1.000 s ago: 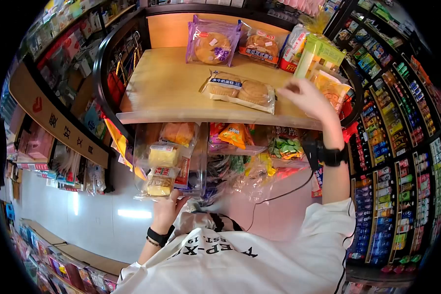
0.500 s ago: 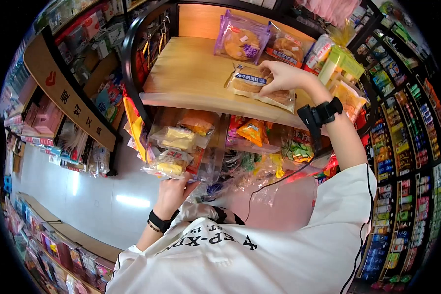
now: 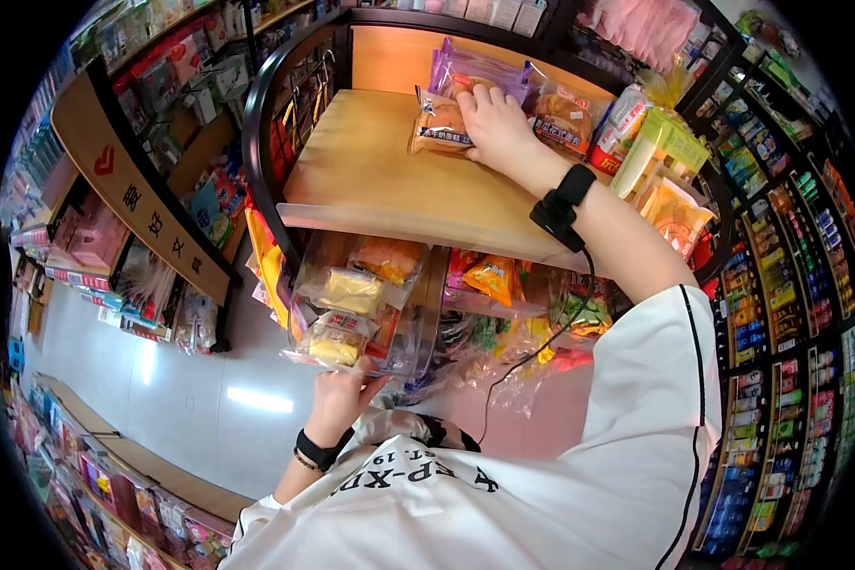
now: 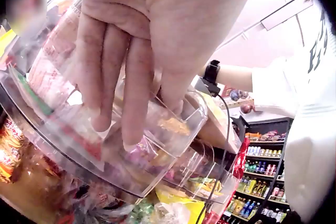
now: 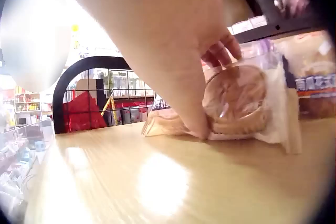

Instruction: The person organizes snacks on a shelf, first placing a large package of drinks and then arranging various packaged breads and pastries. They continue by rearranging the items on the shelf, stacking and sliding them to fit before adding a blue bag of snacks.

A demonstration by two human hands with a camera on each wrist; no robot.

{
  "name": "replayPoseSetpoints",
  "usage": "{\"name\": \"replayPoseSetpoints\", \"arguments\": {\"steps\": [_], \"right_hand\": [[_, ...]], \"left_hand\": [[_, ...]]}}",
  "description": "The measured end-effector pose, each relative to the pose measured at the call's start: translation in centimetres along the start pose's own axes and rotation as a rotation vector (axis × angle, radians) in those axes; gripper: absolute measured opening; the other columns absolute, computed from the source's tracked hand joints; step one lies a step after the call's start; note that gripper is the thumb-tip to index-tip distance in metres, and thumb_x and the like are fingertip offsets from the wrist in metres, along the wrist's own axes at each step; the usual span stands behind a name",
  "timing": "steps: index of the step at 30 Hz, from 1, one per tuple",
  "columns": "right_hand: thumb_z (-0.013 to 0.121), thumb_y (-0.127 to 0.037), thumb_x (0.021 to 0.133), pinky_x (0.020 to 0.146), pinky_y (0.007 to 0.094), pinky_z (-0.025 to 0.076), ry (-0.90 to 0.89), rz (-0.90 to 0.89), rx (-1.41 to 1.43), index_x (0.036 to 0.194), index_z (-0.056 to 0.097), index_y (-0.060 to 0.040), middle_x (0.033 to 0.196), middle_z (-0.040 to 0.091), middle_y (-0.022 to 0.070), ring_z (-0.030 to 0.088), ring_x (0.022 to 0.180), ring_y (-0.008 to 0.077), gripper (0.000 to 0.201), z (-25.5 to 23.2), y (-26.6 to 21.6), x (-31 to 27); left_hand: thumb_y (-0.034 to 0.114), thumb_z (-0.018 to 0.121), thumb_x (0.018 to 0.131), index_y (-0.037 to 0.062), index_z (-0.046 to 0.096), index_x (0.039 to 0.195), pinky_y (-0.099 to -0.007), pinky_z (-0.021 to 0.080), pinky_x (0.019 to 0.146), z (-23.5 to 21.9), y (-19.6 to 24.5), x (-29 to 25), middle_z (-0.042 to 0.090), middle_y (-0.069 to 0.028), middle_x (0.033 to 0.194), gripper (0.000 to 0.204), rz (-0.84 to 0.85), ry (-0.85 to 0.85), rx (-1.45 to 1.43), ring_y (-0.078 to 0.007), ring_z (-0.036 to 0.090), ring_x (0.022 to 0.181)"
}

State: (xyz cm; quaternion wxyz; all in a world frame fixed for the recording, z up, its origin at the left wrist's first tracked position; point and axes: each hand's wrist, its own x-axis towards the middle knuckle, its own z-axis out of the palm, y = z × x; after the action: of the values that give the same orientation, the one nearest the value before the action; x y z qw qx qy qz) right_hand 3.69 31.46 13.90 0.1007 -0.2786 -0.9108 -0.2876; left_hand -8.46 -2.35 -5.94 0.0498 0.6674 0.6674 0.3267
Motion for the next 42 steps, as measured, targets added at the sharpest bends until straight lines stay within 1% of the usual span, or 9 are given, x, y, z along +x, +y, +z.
{"name": "replayPoseSetpoints", "arguments": {"steps": [5,10,15,20,23,35,36,41,42], "right_hand": [[0.079,-0.032,0.067,0.087,0.0435,0.044,0.105,-0.044,0.11,0.124,0.04,-0.0018,0.115,0.047,0.0181,0.049,0.109,0.0354,0.076,-1.0,-0.4,-0.1],[0.062,-0.018,0.079,0.072,0.0396,0.049,0.403,-0.38,0.66,0.095,0.055,-0.0055,0.086,0.057,0.0126,0.058,0.083,0.0295,0.021,-6.8,-9.3,-2.3],[0.067,-0.038,0.078,0.061,0.0381,0.05,-0.089,-0.564,0.605,0.096,0.056,0.0023,0.081,0.058,0.0141,0.061,0.071,0.0296,0.045,-3.5,-16.7,-6.4],[0.056,-0.019,0.084,0.063,0.0425,0.05,-0.385,-0.545,0.558,0.111,0.052,0.0062,0.09,0.061,0.0212,0.062,0.075,0.0356,0.037,3.5,-19.0,-6.8],[0.05,-0.009,0.084,0.066,0.0454,0.05,-0.598,-0.511,0.648,0.115,0.052,0.004,0.089,0.061,0.0229,0.061,0.077,0.0391,0.033,1.7,-17.9,-5.9],[0.052,-0.006,0.084,0.074,0.0441,0.051,-0.31,-0.339,0.924,0.112,0.057,0.0021,0.101,0.063,0.0218,0.061,0.086,0.0396,0.03,-0.8,-15.5,-10.0],[0.053,-0.008,0.088,0.068,0.0389,0.053,-0.102,-0.399,0.95,0.112,0.058,0.0019,0.092,0.065,0.0186,0.065,0.076,0.0321,0.026,-1.7,-14.6,-10.1],[0.048,-0.021,0.097,0.059,0.0282,0.049,-0.243,0.241,1.258,0.104,0.064,-0.0011,0.082,0.067,0.011,0.062,0.063,0.0142,0.026,-10.1,-7.1,-10.5],[0.048,-0.022,0.097,0.055,0.0257,0.047,-0.049,0.252,1.207,0.106,0.064,-0.002,0.082,0.067,0.0071,0.058,0.06,0.0103,0.027,-9.8,-5.4,-10.9]], "left_hand": [[0.035,0.067,0.082,0.0093,0.056,0.08,-0.0375,0.048,0.046,-0.1,0.1,-0.2,0.057,-0.0086,0.055,0.029,-0.005,0.007,0.001,-0.0281,0.061,0.051],[0.036,0.067,0.082,0.0095,0.055,0.08,-0.0374,0.047,0.045,0.3,-0.1,-0.2,0.056,-0.0084,0.054,0.029,0.008,-0.016,0.03,-0.0277,0.06,0.05],[0.037,0.067,0.082,0.0096,0.054,0.081,-0.037,0.047,0.045,0.2,0.0,-0.1,0.055,-0.0083,0.053,0.03,0.004,-0.028,0.064,-0.0277,0.06,0.048],[0.036,0.068,0.081,0.0107,0.055,0.08,-0.0375,0.047,0.046,0.3,0.2,-0.5,0.057,-0.009,0.058,0.028,-0.026,-0.03,0.063,-0.0286,0.06,0.051],[0.033,0.066,0.082,0.012,0.054,0.087,-0.0379,0.048,0.049,1.0,-0.4,-1.1,0.058,-0.0076,0.068,0.025,-0.014,-0.031,0.021,-0.0286,0.06,0.057],[0.032,0.067,0.082,0.0123,0.056,0.087,-0.0384,0.047,0.05,0.8,-0.7,-0.5,0.06,-0.0082,0.07,0.023,0.051,0.002,0.015,-0.029,0.061,0.06],[0.032,0.067,0.082,0.0121,0.056,0.088,-0.0389,0.048,0.051,0.8,-0.7,-0.5,0.061,-0.0086,0.071,0.023,0.033,-0.009,-0.002,-0.0294,0.061,0.061],[0.03,0.068,0.081,0.01,0.058,0.087,-0.0427,0.047,0.056,0.7,-0.5,-0.6,0.062,-0.0113,0.074,0.023,-0.043,-0.101,-0.08,-0.0337,0.061,0.067],[0.029,0.068,0.081,0.0096,0.058,0.086,-0.0435,0.047,0.057,0.8,-0.5,-0.7,0.061,-0.0117,0.073,0.023,-0.077,-0.137,-0.091,-0.0338,0.06,0.067]]}}
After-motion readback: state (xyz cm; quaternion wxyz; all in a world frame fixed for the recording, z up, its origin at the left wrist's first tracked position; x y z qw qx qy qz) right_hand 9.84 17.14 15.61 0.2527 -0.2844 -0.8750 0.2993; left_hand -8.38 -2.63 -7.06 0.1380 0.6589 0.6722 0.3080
